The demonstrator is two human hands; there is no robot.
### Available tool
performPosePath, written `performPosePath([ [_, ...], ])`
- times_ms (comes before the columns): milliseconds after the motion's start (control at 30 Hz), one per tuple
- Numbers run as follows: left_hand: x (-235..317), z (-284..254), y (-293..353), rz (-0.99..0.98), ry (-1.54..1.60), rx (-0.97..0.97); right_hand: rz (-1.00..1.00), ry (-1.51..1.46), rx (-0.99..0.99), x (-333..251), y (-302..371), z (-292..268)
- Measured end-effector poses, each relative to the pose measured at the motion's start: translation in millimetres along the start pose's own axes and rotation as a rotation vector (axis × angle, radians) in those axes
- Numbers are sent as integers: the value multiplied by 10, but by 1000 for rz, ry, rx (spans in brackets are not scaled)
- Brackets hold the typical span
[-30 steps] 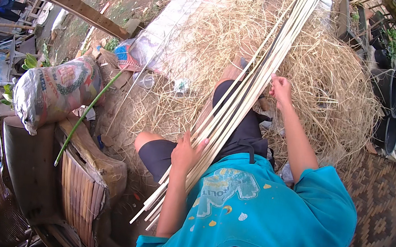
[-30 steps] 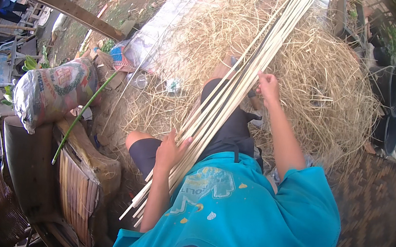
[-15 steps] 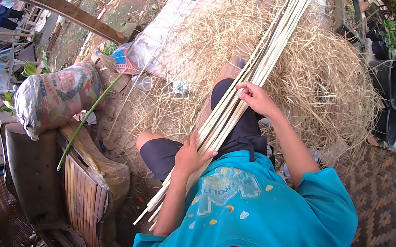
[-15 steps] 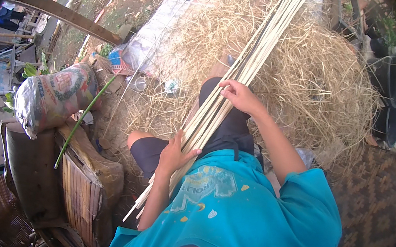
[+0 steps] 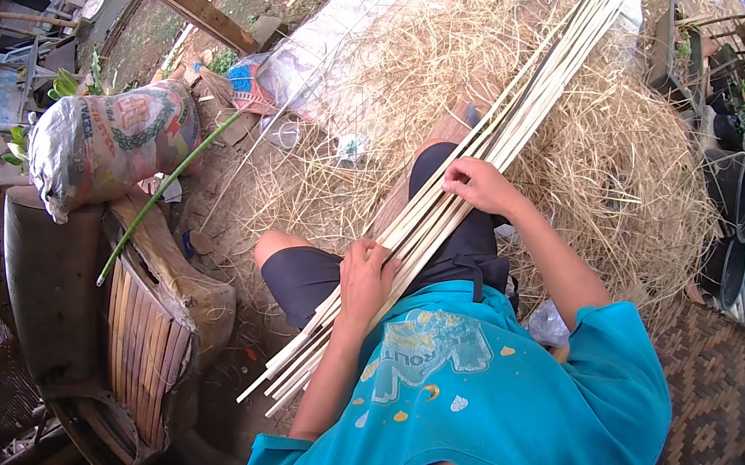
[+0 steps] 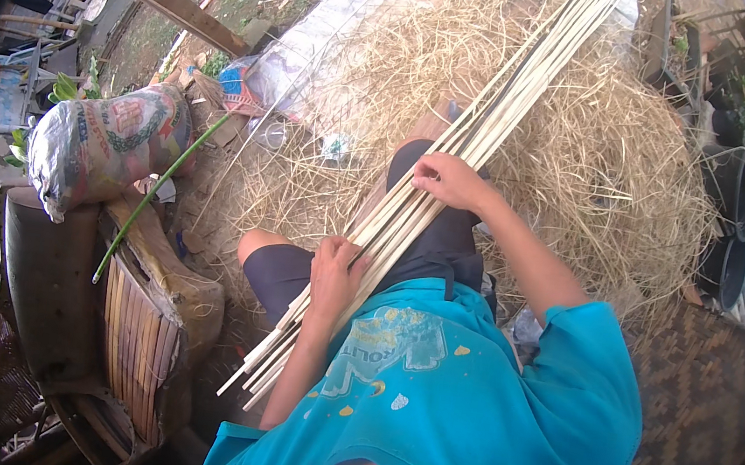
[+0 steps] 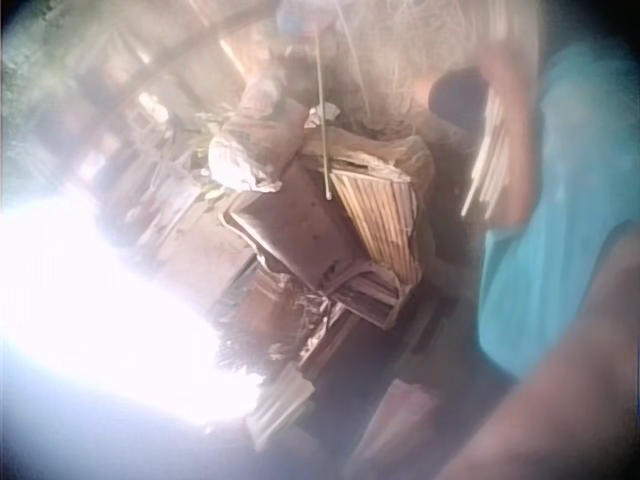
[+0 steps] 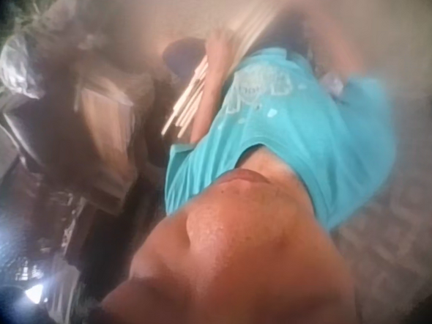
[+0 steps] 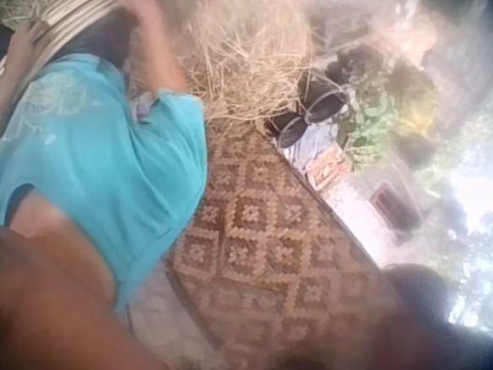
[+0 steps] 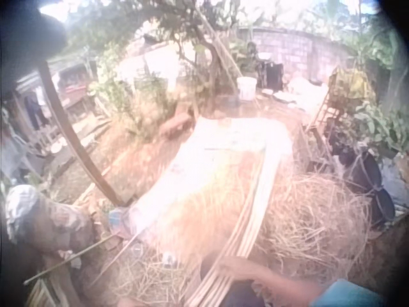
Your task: The person sits on a pile of straw and uses a knife to split long bamboo stalks into thin strips. They repeatedly shave the stalks against a wooden board, gather the finished strips, and finally stand to place the bundle against a wall.
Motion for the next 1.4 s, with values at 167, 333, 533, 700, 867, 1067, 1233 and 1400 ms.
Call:
performPosePath([
  [167, -131, 71, -69, -60, 75, -9, -210, 435, -96, -12, 261, 139],
  [333, -69, 20, -122, -44, -50, -13, -360, 512, -171, -55, 234, 25],
  [533, -227, -33, -159, -114, -16, -143, -562, 513, -71, -195, 271, -7],
  [700, -237, -5, -182, -134, 71, -211, -693, 504, 49, -128, 203, 22],
  [867, -123, 46, -90, -172, -196, -322, -516, 510, -11, 104, -28, 167],
  [1067, -74, 12, 107, -213, -367, -262, -272, 727, 160, -78, -263, 361],
  [1233, -294, -110, 179, -164, -82, -194, -694, 518, -280, -1118, -67, 907],
  [1400, -409, -956, 620, -377, 171, -2, -717, 690, -726, -1314, 25, 1443],
])
Point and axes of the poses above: each hand's wrist, its own y-axis away from the middle knuckle, its own z-axis out of the palm, x = y × z, the point moved 5 cm from there along -y, towards the middle knuckle, and after that the axes turned 7 degrees about y, right-handed, at the moved point
